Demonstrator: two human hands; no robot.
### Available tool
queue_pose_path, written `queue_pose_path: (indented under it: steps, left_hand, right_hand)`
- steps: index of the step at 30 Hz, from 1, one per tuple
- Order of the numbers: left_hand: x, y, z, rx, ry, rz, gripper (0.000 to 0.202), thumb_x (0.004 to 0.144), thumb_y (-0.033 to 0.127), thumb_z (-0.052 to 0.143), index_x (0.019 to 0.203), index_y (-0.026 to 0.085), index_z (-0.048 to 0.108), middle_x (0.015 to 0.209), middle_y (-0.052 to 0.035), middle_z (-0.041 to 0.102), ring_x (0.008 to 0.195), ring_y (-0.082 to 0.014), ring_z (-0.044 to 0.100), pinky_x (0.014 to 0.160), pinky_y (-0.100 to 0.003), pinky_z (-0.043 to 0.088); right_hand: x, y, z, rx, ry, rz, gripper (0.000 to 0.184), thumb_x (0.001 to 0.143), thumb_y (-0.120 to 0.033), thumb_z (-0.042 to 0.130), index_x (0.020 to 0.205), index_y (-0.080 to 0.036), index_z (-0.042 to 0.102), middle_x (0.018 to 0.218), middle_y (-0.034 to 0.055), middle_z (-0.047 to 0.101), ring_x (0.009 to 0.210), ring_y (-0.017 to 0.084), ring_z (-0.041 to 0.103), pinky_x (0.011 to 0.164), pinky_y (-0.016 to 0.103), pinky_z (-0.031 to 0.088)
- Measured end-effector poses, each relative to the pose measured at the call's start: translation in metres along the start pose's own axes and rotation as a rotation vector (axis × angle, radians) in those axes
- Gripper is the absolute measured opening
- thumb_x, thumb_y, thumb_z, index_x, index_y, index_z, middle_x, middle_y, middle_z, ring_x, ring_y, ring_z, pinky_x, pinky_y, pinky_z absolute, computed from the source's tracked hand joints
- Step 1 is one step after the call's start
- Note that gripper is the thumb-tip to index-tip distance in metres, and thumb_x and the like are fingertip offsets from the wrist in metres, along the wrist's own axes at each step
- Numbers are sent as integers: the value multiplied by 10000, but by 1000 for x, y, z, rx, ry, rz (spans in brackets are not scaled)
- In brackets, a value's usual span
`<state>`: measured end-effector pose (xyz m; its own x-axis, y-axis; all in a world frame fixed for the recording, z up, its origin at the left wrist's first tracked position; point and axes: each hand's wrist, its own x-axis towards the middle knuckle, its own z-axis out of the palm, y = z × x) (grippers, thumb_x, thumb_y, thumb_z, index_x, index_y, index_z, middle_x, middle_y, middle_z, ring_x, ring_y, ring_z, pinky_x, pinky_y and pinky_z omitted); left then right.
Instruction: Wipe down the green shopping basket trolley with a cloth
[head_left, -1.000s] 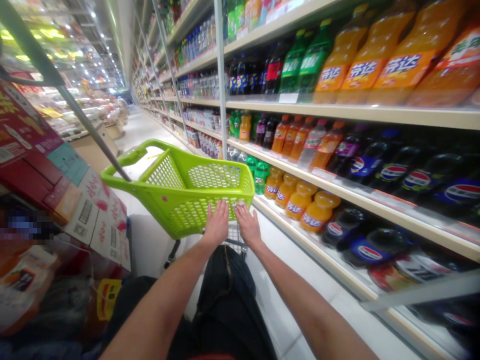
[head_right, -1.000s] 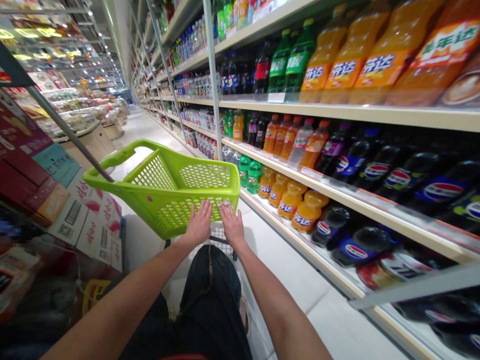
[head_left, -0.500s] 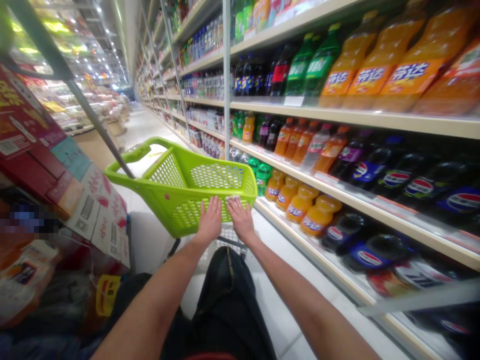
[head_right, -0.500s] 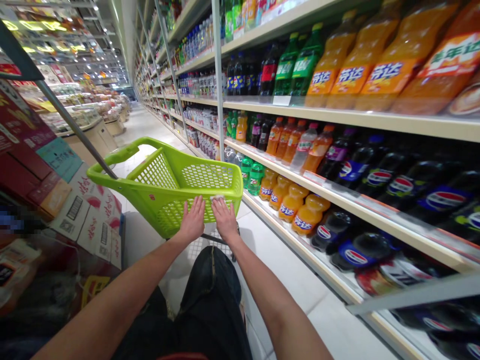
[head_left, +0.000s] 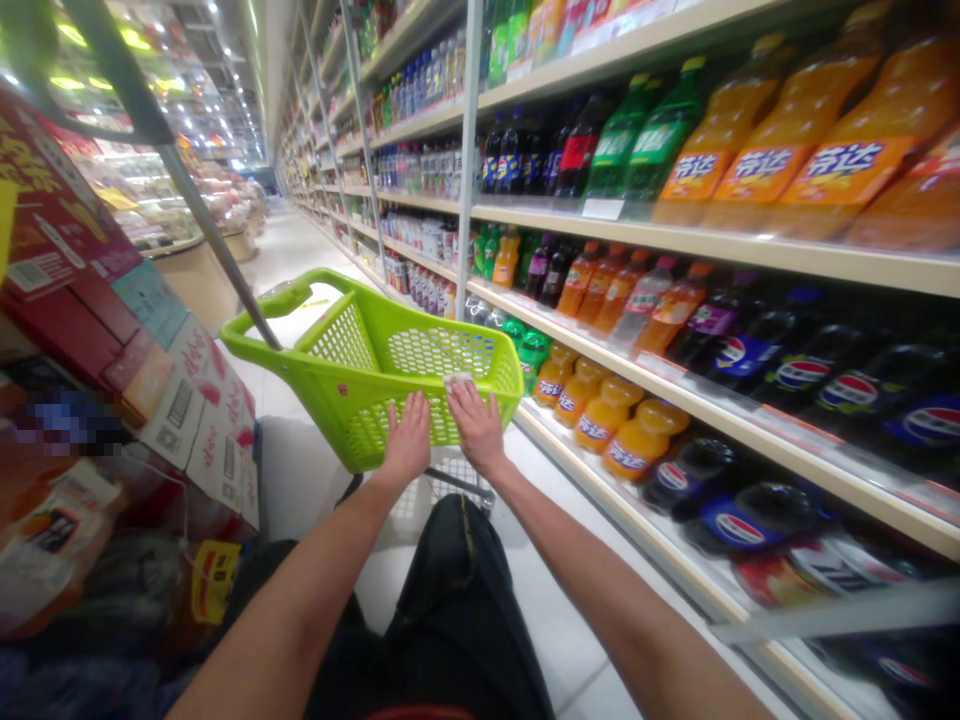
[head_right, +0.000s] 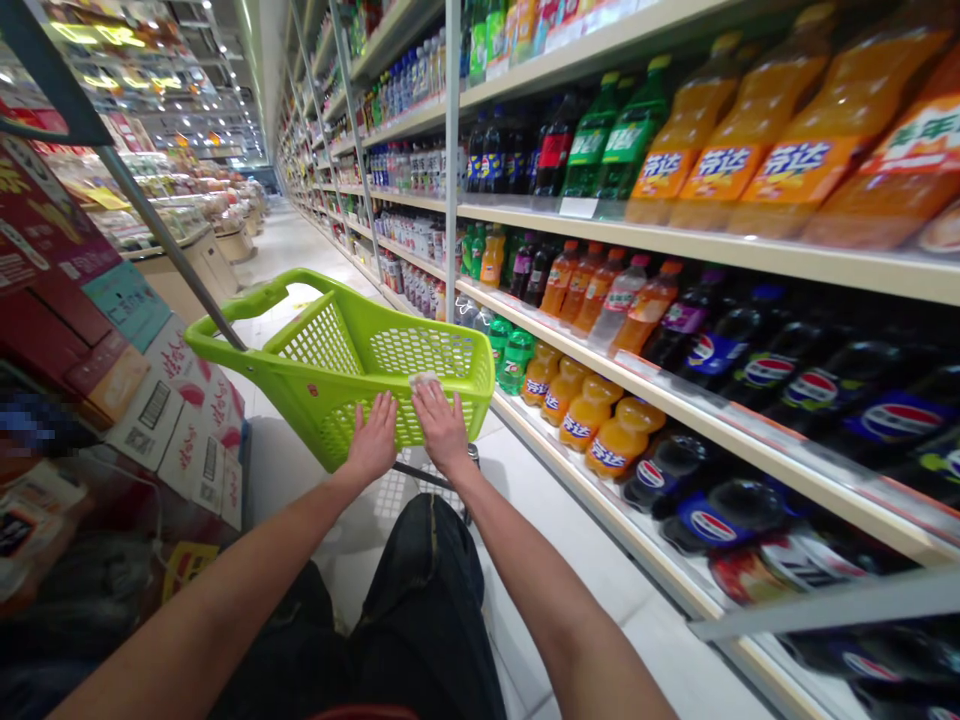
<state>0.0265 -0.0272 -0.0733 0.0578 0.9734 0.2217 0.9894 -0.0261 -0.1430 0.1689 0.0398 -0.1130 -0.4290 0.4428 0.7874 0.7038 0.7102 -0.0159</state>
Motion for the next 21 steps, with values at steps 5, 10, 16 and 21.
queue_pose_path:
  steps: [5, 10, 16, 21]
  left_hand:
    - [-1, -4, 1, 10, -1, 13, 660, 752, 104, 346, 1396, 21, 229, 1499, -151, 144, 1383, -257, 96, 1094, -539, 69]
    - [-12, -5, 15, 11, -35, 39, 680, 744, 103, 358, 1408, 64, 221, 1501, -134, 146, 1387, -240, 85, 1096, -532, 63]
    - [-13, -17, 13, 10, -24, 8, 685, 731, 99, 362, 1401, 44, 230, 1501, -141, 137, 1386, -245, 90, 1094, -537, 81]
    - [-5, -31, 0, 30, 23, -58, 675, 747, 108, 346, 1404, 30, 213, 1504, -146, 112, 1389, -246, 63, 1095, -546, 67]
  right_hand:
    - [-14, -1, 23, 13, -135, -61, 404, 869, -82, 371, 1222, -196, 533, 1321, 82, 502, 1321, 210, 308, 1074, 495, 167]
    - [-52, 0, 32, 15, -346, -91, 400, 852, -69, 386, 1195, -186, 556, 1325, 97, 495, 1282, 229, 373, 1038, 505, 250]
    - [-27, -12, 12, 47, -177, -102, 406, 874, -94, 367, 1234, -199, 524, 1333, 77, 489, 1321, 200, 308, 1069, 468, 209]
    - [15, -24, 14, 62, -59, -85, 412, 882, -104, 365, 1259, -209, 494, 1345, 83, 476, 1351, 179, 237, 1091, 482, 132]
